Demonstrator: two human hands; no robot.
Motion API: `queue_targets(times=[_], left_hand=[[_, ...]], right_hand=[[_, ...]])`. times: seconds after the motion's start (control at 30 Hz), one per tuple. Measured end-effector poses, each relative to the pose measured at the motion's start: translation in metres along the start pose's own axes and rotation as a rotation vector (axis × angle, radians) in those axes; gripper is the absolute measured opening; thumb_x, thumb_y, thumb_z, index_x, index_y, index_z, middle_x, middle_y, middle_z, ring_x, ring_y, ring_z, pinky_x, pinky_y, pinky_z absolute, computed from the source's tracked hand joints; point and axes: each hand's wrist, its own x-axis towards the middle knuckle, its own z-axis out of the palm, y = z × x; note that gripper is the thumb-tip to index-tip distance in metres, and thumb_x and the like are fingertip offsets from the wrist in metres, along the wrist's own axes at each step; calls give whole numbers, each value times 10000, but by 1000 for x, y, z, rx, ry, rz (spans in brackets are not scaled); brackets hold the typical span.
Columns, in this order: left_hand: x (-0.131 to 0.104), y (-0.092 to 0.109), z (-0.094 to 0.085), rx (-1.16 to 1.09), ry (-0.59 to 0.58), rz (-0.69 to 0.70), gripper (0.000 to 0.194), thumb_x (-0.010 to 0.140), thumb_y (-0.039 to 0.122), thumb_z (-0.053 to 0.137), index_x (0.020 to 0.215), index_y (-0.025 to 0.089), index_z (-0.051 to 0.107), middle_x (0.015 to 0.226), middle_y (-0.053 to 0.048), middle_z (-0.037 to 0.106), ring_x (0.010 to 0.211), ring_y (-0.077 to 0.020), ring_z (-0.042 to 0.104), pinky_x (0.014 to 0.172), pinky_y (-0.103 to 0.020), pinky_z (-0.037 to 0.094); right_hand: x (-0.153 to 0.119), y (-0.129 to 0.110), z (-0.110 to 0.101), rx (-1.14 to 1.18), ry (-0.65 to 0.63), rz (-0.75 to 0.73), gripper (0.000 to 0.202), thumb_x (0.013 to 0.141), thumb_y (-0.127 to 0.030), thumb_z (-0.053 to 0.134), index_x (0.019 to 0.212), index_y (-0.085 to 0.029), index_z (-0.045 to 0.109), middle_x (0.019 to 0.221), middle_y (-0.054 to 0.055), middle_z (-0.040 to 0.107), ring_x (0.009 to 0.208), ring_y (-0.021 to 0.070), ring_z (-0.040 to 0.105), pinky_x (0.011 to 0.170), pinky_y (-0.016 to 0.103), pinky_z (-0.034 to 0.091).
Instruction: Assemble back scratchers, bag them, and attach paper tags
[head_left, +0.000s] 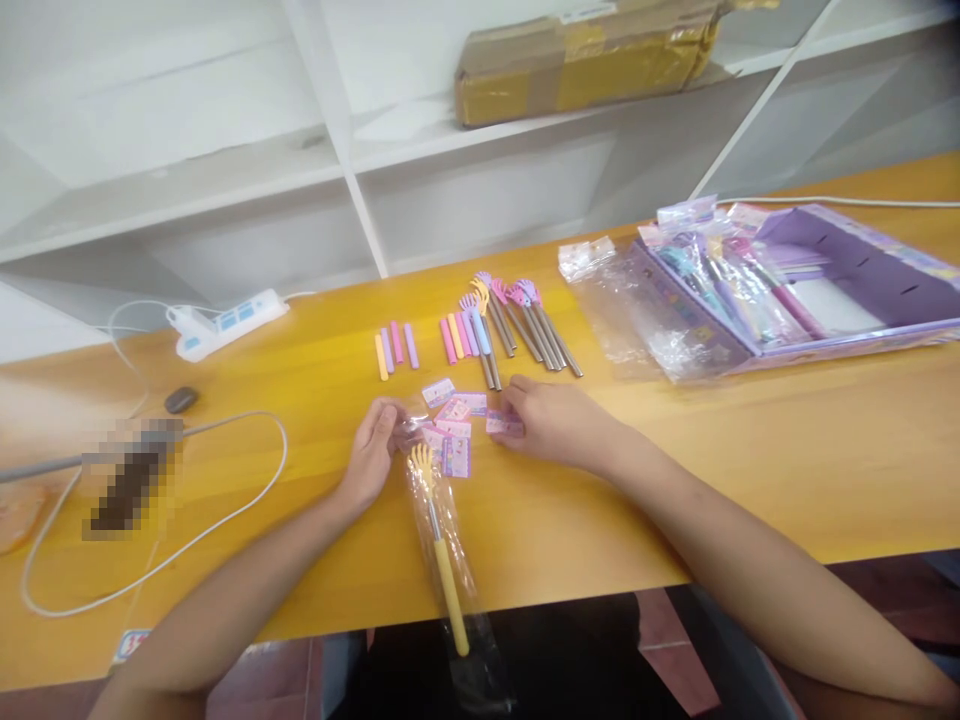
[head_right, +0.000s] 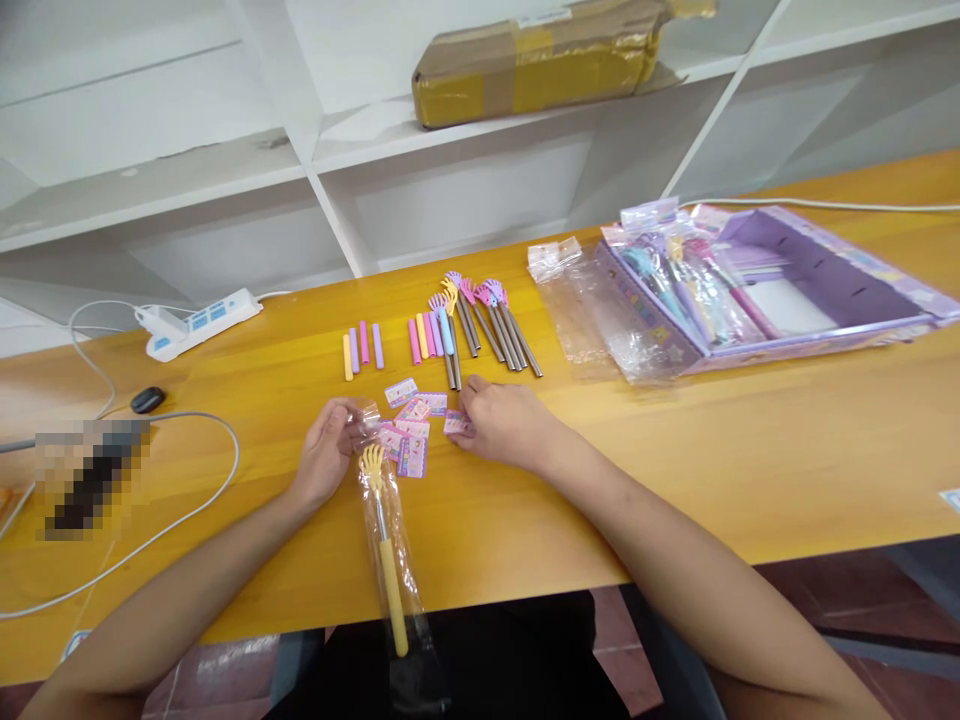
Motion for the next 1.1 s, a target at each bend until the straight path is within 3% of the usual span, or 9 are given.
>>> queue_targets(times=[0.17,0.27,0.43,0.57,0.7,0.8,0.93,1.0,1.1], left_hand=[[1,-3,-2,33,-23,-49,420,960,610,736,989,210,610,878,0,722,762,-148,738,707,-245,603],[1,-5,-1,41,-28,-54,390,971,577,737,1001,204,625,914,-7,734,806,-166,762,770,-287,635],[0,-3,0,62,-54,-52,408,958,581,747,997,190,636,940,-19,750,821,-195,788,824,-340,654],[-2,-2,0,103,-101,-67,409,979,577,722,1057,187,627,978,-60,796,880,-251,812,846,-390,650],[-2,-2,0,118,-153,-43,380,987,556,719,997,185,641,1036,-82,810,936,-264,810,886,-413,644],[-1,-1,1,171,-153,-13,393,979,567,722,982,176,684,1026,-78,802,959,-259,793,931,-415,631],[-1,2,2,301,-141,50,409,973,577,723,975,169,749,991,-69,795,969,-242,760,923,-356,607],[-1,5,3,330,-163,46,431,971,597,712,1001,171,770,979,-67,800,930,-239,753,885,-345,606],[-2,7,5,360,-191,49,460,952,626,716,981,171,785,925,-59,800,837,-224,735,810,-332,604]], right_hand=[[0,0,-1,212,-59,-32,301,883,-426,783,947,-166,648,1026,87,703,780,179,630,661,286,380],[0,2,-2,326,-101,-74,273,834,-330,820,910,-173,610,912,46,689,699,145,561,618,272,331],[1,-2,3,619,-119,-285,182,1006,-234,640,1181,-185,635,991,43,725,794,157,627,707,264,417],[6,-12,10,855,24,-406,179,1092,-257,534,1205,-200,661,1111,57,736,940,161,669,847,285,488],[8,-20,15,976,246,-345,132,1011,-317,702,999,-189,671,997,38,721,930,159,650,831,285,498],[6,-24,17,1150,250,-304,245,973,-370,763,907,-185,617,883,20,688,798,131,625,736,272,511],[7,-30,21,1422,214,-350,254,1016,-358,710,1183,-201,601,963,28,699,768,118,666,680,263,554],[8,-34,24,1440,238,-407,248,1042,-342,672,1238,-209,598,999,36,711,807,129,702,715,279,585],[9,-37,26,1230,451,-381,118,1047,-306,675,1109,-206,677,1016,44,727,903,148,704,834,316,580]])
